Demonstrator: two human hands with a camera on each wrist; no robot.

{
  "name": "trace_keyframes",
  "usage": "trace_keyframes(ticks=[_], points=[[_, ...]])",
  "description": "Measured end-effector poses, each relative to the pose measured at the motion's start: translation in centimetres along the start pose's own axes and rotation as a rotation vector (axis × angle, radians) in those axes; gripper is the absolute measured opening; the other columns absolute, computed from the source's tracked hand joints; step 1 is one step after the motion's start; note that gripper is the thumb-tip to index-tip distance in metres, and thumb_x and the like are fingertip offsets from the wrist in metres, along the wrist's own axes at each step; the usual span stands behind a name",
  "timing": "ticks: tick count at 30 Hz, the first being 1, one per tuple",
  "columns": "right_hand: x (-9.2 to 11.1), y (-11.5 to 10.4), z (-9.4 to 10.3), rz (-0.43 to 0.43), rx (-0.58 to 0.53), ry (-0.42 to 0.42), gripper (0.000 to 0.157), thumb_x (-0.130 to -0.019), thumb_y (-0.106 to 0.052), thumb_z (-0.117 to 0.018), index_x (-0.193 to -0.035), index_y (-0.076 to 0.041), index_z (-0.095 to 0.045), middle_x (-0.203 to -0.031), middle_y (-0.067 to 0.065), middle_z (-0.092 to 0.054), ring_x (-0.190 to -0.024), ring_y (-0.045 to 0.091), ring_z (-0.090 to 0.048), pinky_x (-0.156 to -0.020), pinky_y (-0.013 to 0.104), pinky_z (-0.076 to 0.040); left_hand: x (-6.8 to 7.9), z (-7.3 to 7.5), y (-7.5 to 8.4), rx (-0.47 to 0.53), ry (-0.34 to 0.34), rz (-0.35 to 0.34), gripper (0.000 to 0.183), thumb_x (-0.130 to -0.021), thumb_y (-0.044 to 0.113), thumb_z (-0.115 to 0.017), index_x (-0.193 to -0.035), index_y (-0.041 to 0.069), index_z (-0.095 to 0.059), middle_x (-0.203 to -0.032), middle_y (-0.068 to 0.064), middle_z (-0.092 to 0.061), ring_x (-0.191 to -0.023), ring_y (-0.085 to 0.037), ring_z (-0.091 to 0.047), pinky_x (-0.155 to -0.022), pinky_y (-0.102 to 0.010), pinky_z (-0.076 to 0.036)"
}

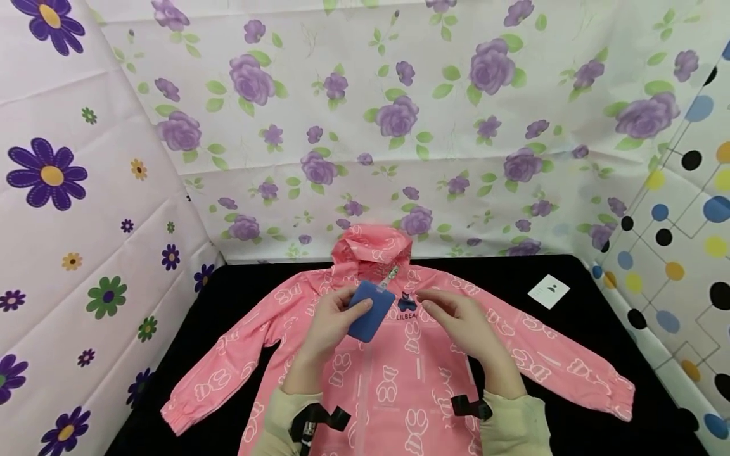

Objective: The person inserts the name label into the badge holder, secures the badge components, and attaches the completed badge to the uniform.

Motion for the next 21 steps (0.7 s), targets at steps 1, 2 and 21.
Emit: trace_keyframes(ticks=[1,2,21], points=[[-0.1,-0.1,-0.2,0.009,-0.027,0.001,0.038,-0.111,-0.031,-0.062,-0.144,-0.014,-0.069,-0.137,0.002,-0.072,-0.125,0.024,-0.069,-0.102,0.021,-0.053,0.0,-0.3,-0.1,0.006,-0.01,-0.001,0.032,-0.102,0.015,-0.075,-0.129,-0.001,-0.073,-0.11,-0.017,-0.075,-0.094,-0.027,-0.076,-0.082,-0.043,-0.066],[-0.1,-0.2,-0.4,0.018,-0.05,0.004,0.037,-0.111,-0.03,-0.062,-0.143,-0.012,-0.069,-0.135,0.002,-0.072,-0.124,0.025,-0.069,-0.101,0.021,-0.054,0.0,-0.6,-0.2,0.017,-0.019,0.0,0.033,-0.102,0.016,-0.075,-0.13,-0.001,-0.073,-0.11,-0.018,-0.075,-0.094,-0.027,-0.076,-0.082,-0.043,-0.066],[-0.5,-1.9,-2.7,-0.158,-0.36,0.018,0.033,-0.111,-0.022,-0.061,-0.121,0.008,-0.07,-0.101,0.009,-0.073,-0.094,0.019,-0.072,-0.088,0.028,-0.061,0.2,-1.5,-1.4,-0.059,-0.258,0.006,0.027,-0.101,0.018,-0.076,-0.124,0.004,-0.076,-0.109,-0.009,-0.077,-0.091,-0.019,-0.074,-0.078,-0.031,-0.064]])
Point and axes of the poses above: each hand's wrist, its own x-axis away from the middle knuckle, its own z-axis out of the back of the hand, y = z × x, the point moved 2 cm from there along -x, towards the middle knuckle
